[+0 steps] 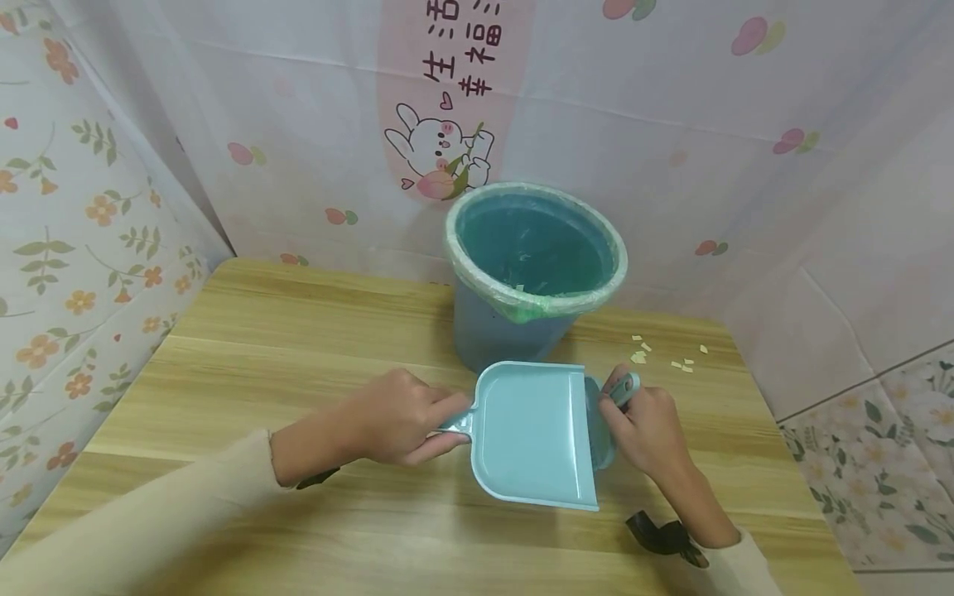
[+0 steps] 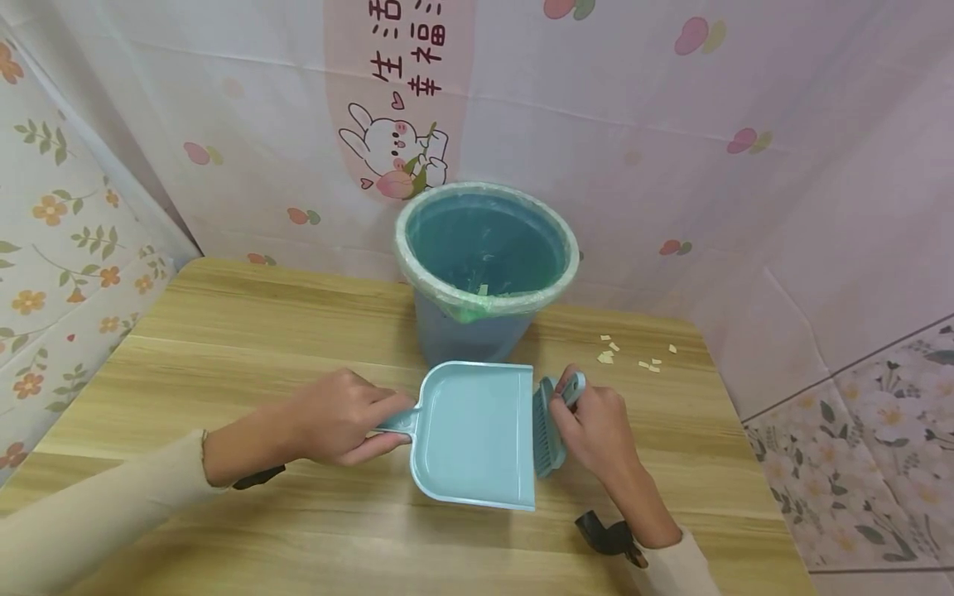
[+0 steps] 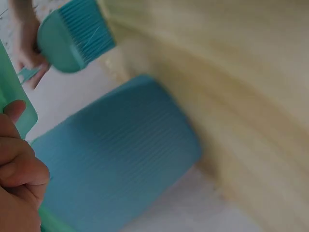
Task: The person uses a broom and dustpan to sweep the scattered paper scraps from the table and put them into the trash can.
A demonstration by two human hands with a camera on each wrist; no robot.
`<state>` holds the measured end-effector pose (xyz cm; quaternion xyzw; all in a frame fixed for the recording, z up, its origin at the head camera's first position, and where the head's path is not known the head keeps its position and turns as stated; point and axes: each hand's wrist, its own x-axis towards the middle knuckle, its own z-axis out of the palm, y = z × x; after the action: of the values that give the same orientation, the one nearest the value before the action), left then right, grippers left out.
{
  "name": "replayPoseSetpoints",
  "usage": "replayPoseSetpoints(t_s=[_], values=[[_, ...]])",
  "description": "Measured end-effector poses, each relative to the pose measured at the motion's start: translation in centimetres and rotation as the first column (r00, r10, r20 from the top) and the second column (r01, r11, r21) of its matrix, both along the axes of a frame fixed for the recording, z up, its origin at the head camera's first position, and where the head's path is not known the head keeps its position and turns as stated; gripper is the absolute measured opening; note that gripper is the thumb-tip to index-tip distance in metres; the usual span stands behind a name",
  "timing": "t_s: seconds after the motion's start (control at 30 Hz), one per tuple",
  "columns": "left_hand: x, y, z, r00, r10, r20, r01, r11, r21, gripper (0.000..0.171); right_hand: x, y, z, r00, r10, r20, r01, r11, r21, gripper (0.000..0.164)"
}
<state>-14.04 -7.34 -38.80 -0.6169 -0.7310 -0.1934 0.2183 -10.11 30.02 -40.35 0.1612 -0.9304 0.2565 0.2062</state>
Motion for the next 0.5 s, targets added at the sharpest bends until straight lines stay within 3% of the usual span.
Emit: replayPoseSetpoints(t_s=[0.3,0.5], values=[[0.1,0.7,-3.3,0.989,0.021,0.146,-0.001,0.990,-0.140,0.028,0.1,-0.1,0.1,1.000,0.003,-0.001,-0.003,1.000,-0.021,0.010],[-0.4,1.0,-4.6,0.954,0.120,0.275,-0.042,0.960,-0.276,0.026,0.1,-0.1,0.1,1.000,-0.002,0.001,0.002,1.000,-0.012,0.010]])
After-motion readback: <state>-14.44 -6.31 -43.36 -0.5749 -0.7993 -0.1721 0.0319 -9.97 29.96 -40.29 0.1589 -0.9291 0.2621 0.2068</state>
